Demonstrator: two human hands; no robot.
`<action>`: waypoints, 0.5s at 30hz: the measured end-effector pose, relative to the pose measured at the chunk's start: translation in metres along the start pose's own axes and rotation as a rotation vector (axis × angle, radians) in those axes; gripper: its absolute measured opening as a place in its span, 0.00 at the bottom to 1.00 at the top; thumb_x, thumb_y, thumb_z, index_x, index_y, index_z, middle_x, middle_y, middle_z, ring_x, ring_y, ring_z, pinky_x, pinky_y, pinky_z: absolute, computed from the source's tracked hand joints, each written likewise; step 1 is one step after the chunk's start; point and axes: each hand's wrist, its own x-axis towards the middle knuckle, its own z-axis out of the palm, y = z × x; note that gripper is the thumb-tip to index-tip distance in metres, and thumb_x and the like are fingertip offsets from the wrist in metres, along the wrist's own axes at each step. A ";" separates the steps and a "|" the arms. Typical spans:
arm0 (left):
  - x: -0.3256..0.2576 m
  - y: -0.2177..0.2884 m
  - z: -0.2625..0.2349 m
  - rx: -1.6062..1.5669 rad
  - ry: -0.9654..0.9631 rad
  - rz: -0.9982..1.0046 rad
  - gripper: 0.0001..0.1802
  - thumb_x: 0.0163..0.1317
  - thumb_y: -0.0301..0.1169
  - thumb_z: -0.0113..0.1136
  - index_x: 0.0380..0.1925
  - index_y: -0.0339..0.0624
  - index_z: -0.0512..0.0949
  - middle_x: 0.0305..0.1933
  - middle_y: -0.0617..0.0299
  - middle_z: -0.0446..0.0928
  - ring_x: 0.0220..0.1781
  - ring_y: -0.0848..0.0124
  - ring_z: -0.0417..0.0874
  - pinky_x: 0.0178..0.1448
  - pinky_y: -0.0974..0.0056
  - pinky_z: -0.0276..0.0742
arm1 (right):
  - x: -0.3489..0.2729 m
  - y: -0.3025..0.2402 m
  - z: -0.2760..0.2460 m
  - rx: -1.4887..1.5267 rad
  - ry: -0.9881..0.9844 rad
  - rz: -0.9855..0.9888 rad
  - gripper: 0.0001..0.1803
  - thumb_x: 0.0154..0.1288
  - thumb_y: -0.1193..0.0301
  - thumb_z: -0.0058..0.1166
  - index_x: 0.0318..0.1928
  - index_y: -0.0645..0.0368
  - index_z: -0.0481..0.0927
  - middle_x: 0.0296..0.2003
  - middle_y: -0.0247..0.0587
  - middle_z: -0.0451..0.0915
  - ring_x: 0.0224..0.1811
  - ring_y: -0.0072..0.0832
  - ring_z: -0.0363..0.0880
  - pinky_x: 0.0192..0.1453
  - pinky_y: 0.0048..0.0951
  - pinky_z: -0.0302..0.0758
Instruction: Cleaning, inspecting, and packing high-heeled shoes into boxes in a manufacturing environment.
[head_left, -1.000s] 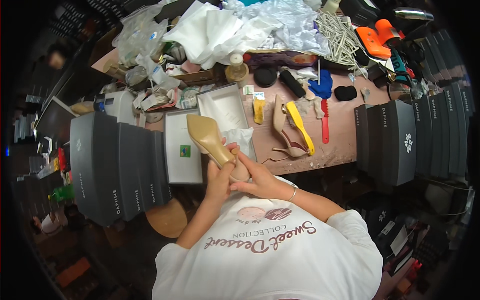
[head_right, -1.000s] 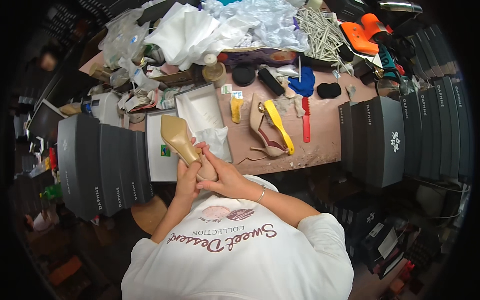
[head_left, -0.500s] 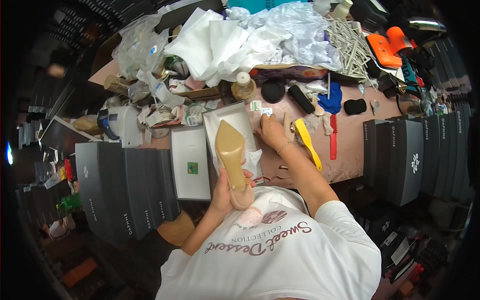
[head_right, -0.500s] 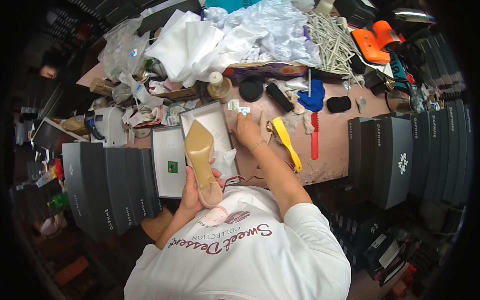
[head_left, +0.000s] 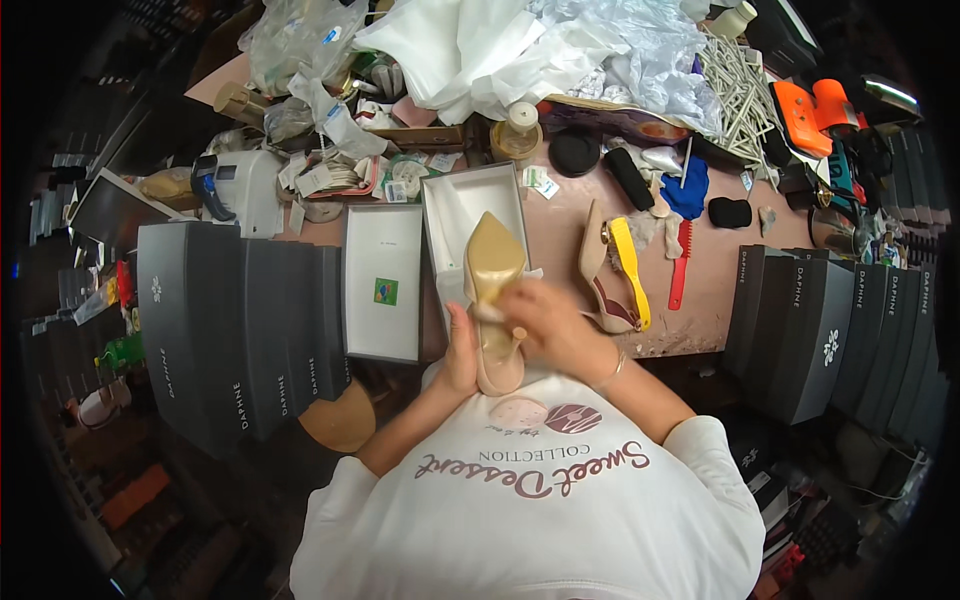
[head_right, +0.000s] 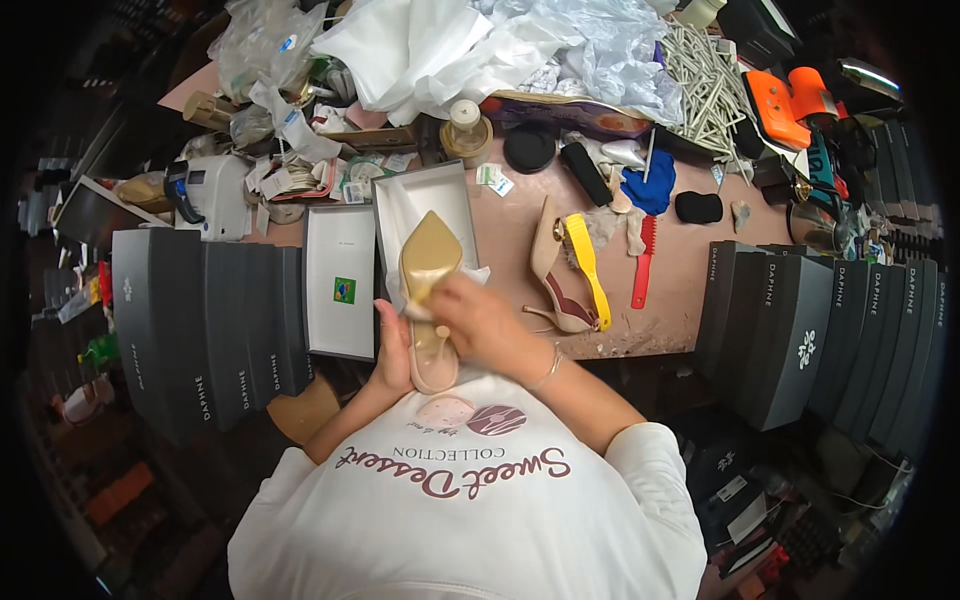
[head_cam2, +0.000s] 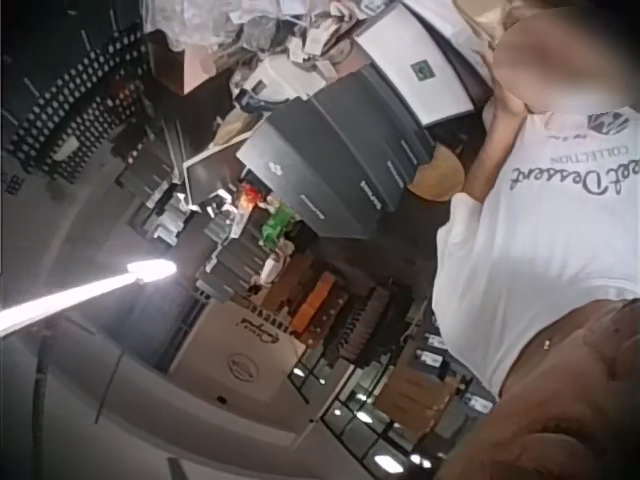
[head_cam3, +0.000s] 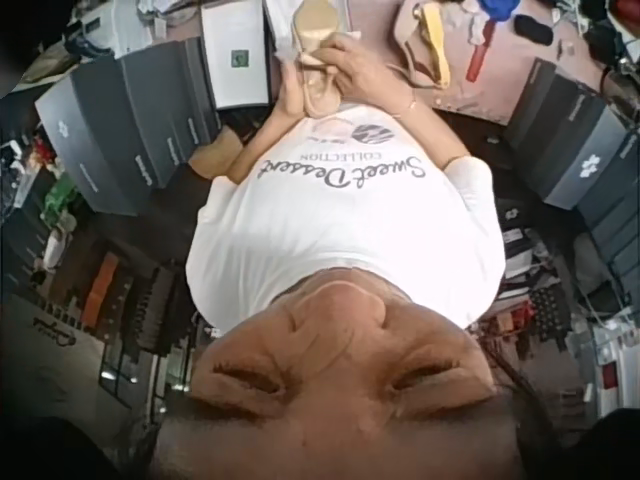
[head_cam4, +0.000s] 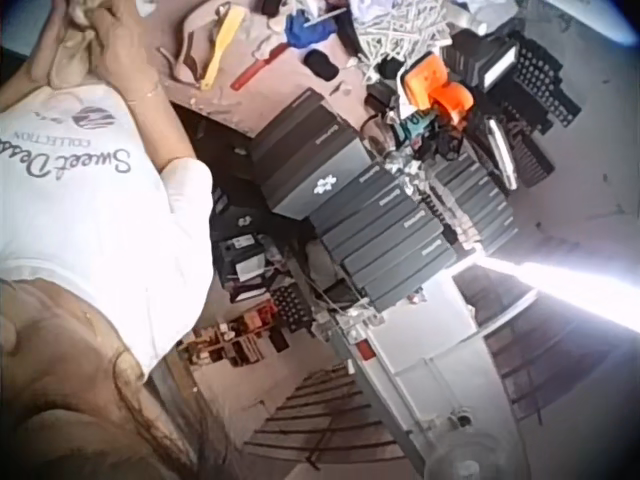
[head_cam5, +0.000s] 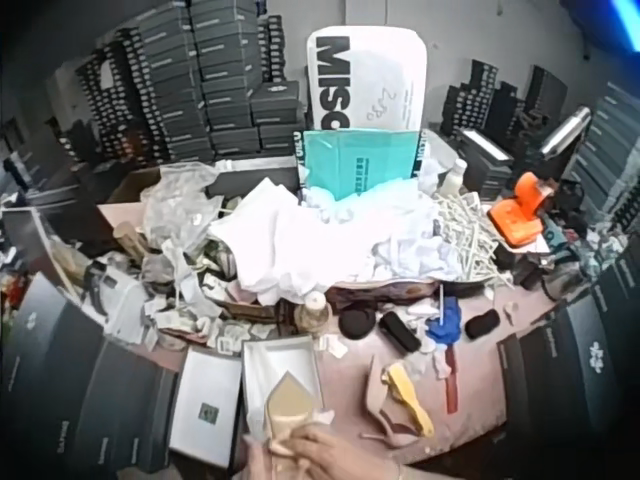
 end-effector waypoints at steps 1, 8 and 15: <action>-0.002 0.002 0.000 0.002 0.010 0.030 0.50 0.60 0.72 0.17 0.59 0.38 0.62 0.50 0.57 0.73 0.49 0.69 0.77 0.53 0.65 0.74 | -0.014 0.002 0.016 0.082 0.015 -0.100 0.14 0.47 0.81 0.57 0.38 0.62 0.78 0.39 0.45 0.75 0.39 0.41 0.77 0.41 0.33 0.76; -0.018 -0.009 -0.021 0.100 -0.245 -0.005 0.51 0.60 0.72 0.16 0.60 0.38 0.62 0.51 0.58 0.73 0.52 0.72 0.76 0.55 0.68 0.73 | -0.014 -0.010 0.005 -0.034 0.034 -0.038 0.10 0.53 0.76 0.57 0.38 0.60 0.78 0.36 0.41 0.75 0.38 0.40 0.77 0.41 0.34 0.74; -0.024 -0.012 -0.004 0.140 -0.010 0.050 0.51 0.56 0.75 0.20 0.55 0.39 0.65 0.43 0.58 0.75 0.39 0.70 0.80 0.43 0.65 0.78 | -0.035 -0.013 0.010 0.229 -0.078 -0.092 0.12 0.53 0.80 0.55 0.40 0.60 0.79 0.37 0.42 0.76 0.36 0.42 0.78 0.35 0.35 0.75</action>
